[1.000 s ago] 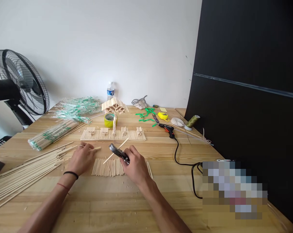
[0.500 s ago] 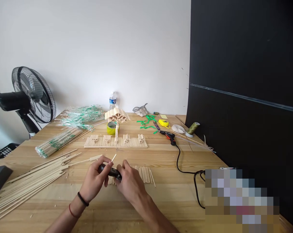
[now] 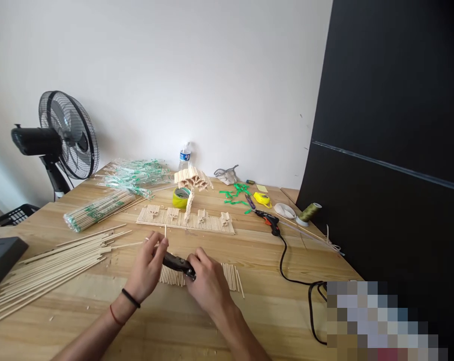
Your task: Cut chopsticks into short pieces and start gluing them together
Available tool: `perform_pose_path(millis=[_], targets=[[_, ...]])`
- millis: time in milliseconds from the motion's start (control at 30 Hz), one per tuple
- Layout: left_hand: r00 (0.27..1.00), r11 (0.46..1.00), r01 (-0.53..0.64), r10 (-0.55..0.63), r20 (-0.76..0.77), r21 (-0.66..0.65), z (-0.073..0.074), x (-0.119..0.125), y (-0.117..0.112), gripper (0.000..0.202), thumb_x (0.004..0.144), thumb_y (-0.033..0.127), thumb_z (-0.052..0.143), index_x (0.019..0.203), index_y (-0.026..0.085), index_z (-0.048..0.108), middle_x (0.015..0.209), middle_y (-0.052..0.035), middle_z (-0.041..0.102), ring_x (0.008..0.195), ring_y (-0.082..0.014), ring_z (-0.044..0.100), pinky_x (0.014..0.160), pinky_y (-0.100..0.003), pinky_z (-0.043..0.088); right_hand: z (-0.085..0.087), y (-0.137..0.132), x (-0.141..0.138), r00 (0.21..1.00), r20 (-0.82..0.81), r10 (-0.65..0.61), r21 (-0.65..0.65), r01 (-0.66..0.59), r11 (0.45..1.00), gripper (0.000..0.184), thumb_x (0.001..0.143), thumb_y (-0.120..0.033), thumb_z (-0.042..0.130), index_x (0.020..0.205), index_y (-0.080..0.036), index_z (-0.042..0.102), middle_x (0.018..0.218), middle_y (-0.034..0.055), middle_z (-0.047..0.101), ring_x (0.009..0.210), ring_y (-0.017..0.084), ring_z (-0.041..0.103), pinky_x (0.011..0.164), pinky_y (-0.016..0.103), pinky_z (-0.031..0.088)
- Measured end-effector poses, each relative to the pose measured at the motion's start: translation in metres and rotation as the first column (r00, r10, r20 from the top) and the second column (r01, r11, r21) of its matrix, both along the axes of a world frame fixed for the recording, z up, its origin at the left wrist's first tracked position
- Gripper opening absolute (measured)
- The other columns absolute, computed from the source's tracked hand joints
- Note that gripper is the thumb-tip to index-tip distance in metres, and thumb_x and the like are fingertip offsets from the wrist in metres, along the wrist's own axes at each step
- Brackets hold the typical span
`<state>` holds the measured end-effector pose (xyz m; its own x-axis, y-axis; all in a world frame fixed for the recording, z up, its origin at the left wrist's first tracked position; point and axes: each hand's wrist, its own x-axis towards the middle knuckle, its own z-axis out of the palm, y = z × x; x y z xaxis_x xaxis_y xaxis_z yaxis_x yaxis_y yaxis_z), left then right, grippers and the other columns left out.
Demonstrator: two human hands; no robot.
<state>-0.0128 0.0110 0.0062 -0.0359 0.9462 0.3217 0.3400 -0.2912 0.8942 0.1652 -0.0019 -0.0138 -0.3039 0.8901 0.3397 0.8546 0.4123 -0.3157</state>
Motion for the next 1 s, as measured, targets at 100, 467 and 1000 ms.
perform_pose_path(millis=[100, 467, 1000], targets=[[0.998, 0.997, 0.04, -0.037, 0.05, -0.058, -0.001, -0.003, 0.003, 0.036, 0.103, 0.048, 0.044, 0.079, 0.022, 0.049, 0.063, 0.0064, 0.039, 0.054, -0.0128, 0.037, 0.051, -0.023, 0.033, 0.001, 0.002, 0.007, 0.963, -0.258, 0.076, 0.033, -0.07, 0.997, 0.022, 0.078, -0.006, 0.07, 0.096, -0.02, 0.067, 0.094, 0.0045, 0.069, 0.076, 0.02, 0.068, 0.07, 0.029, 0.051], [0.891, 0.9, 0.428, -0.436, -0.128, -0.083, 0.004, 0.011, -0.01, 0.022, 0.102, 0.03, 0.045, 0.093, 0.022, 0.062, 0.086, -0.0045, 0.062, 0.079, -0.0198, 0.056, 0.075, -0.032, 0.048, 0.019, -0.002, 0.011, 0.581, -0.814, -0.011, -0.074, -0.085, 0.994, 0.023, 0.091, -0.041, 0.068, 0.083, -0.02, 0.068, 0.079, 0.0039, 0.072, 0.072, 0.02, 0.067, 0.07, 0.03, 0.053], [0.968, 0.953, 0.24, -0.25, -0.034, -0.186, -0.016, -0.016, 0.021, 0.015, 0.09, 0.032, 0.064, 0.095, 0.019, 0.063, 0.098, -0.0085, 0.072, 0.099, -0.0247, 0.074, 0.084, -0.04, 0.06, 0.01, 0.013, 0.025, 0.492, -0.837, -0.241, -0.278, -0.003, 0.961, 0.041, 0.085, -0.057, 0.07, 0.094, -0.017, 0.067, 0.062, -0.0033, 0.057, 0.051, 0.014, 0.052, 0.052, 0.026, 0.042]])
